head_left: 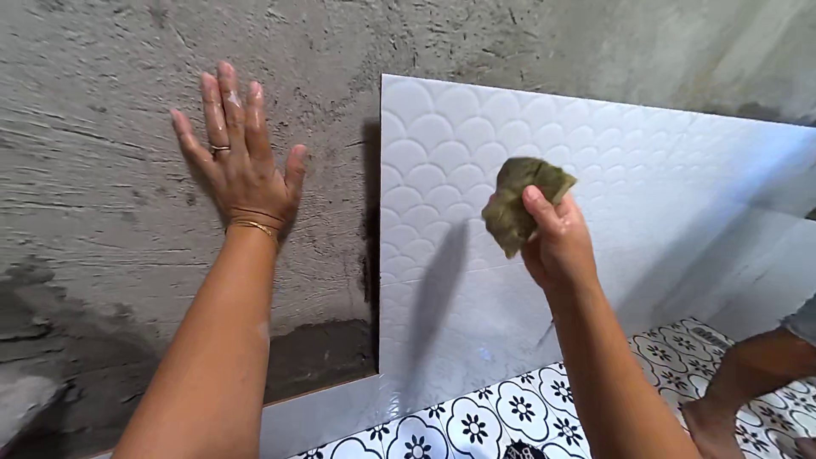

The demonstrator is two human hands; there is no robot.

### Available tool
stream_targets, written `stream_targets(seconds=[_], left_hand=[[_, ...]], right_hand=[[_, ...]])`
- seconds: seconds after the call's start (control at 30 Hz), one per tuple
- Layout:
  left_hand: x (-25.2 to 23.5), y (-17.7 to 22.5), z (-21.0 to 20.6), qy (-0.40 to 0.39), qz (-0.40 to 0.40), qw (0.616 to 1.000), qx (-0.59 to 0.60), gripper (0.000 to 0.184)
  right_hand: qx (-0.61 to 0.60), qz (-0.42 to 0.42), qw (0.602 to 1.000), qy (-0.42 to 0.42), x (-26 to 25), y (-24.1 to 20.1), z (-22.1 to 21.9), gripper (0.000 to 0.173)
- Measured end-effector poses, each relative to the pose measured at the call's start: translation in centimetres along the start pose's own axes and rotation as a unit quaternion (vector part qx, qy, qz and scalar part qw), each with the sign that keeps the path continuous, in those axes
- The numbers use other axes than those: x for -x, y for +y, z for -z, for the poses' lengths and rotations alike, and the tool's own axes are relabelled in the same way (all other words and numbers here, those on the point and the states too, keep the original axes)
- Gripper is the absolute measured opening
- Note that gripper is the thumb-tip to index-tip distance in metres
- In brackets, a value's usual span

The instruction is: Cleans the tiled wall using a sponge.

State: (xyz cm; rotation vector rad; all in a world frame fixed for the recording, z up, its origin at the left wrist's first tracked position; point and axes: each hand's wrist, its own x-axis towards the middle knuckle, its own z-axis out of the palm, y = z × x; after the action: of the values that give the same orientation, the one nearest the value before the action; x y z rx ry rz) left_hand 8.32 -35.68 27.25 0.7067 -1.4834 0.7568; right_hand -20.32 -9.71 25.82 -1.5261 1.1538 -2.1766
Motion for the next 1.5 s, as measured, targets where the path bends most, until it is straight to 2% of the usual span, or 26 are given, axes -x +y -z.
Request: stream_targets(seconds=[0.07,0.17,0.27,0.33,0.4,0.47,0.63,0.7,0.77,0.83,0.87,1.0,1.13,1.23,1.33,1.43,1.5], left_hand=[[0.0,0.1,0.0,0.000,0.001,1.000,0.002,0.077],[0.0,0.1,-0.1,-0.001,0.002,1.000,-0.001,0.076],[0.0,0.0,-0.2,0.009,-0.001,1.000,0.000,0.075],[0.0,0.1,-0.2,0.009,-0.001,1.000,-0.002,0.074],[0.0,0.1,-0.2,0.005,0.001,1.000,0.000,0.074],[0.0,0.2,0.0,-0.004,0.004,1.000,0.001,0.074],[0.0,0.0,0.0,-0.002,0.002,1.000,0.002,0.074],[0.0,0.0,-0.1,0.005,0.001,1.000,0.005,0.074],[0.0,0.0,-0.2,0.007,0.001,1.000,0.007,0.074],[0.0,-0.2,-0.4,0.008,0.001,1.000,0.002,0.074],[0.0,-0.2,-0.5,0.010,0.000,1.000,0.003,0.074],[0.0,-0.1,-0.4,0.017,-0.004,1.000,0.005,0.075],[0.0,-0.1,-0.3,0.002,0.005,1.000,-0.005,0.075],[0.0,0.0,-0.2,-0.008,0.009,1.000,-0.007,0.075],[0.0,0.0,-0.4,0.000,0.008,1.000,-0.006,0.074],[0.0,0.0,-0.4,-0.004,0.013,1.000,-0.005,0.073],[0.0,0.1,-0.2,-0.010,0.017,1.000,0.000,0.073]], right_hand=[[0.061,0.126,0.988,0.062,-2.2,0.9,0.9,0.038],[0.175,0.252,0.936,0.172,-5.9,1.1,1.6,0.037],[0.274,0.289,0.880,0.257,-8.9,0.7,1.2,0.035],[0.333,0.261,0.862,0.280,-9.9,0.3,-0.3,0.037],[0.380,0.225,0.858,0.264,-9.9,0.3,-2.9,0.041],[0.401,0.224,0.860,0.224,-9.0,1.0,-6.2,0.043],[0.383,0.328,0.855,0.123,-4.6,4.9,-14.5,0.032],[0.385,0.324,0.863,0.054,-0.8,6.7,-16.3,0.032],[0.384,0.274,0.879,-0.063,3.9,8.2,-16.9,0.038],[0.333,0.208,0.906,-0.158,7.1,8.4,-16.4,0.038],[0.306,0.189,0.917,-0.175,7.7,7.8,-15.7,0.035],[0.279,0.150,0.939,-0.132,4.8,3.3,-11.0,0.027],[0.156,0.036,0.981,-0.114,0.1,0.5,-6.4,0.041],[0.071,-0.026,0.992,-0.098,-2.3,-1.0,-4.9,0.053],[0.061,0.016,0.996,-0.070,-4.4,-1.4,-4.1,0.060],[0.093,0.116,0.988,-0.043,-6.7,-0.8,-3.5,0.058],[0.145,0.186,0.972,-0.013,-8.5,-0.4,-3.4,0.048]])
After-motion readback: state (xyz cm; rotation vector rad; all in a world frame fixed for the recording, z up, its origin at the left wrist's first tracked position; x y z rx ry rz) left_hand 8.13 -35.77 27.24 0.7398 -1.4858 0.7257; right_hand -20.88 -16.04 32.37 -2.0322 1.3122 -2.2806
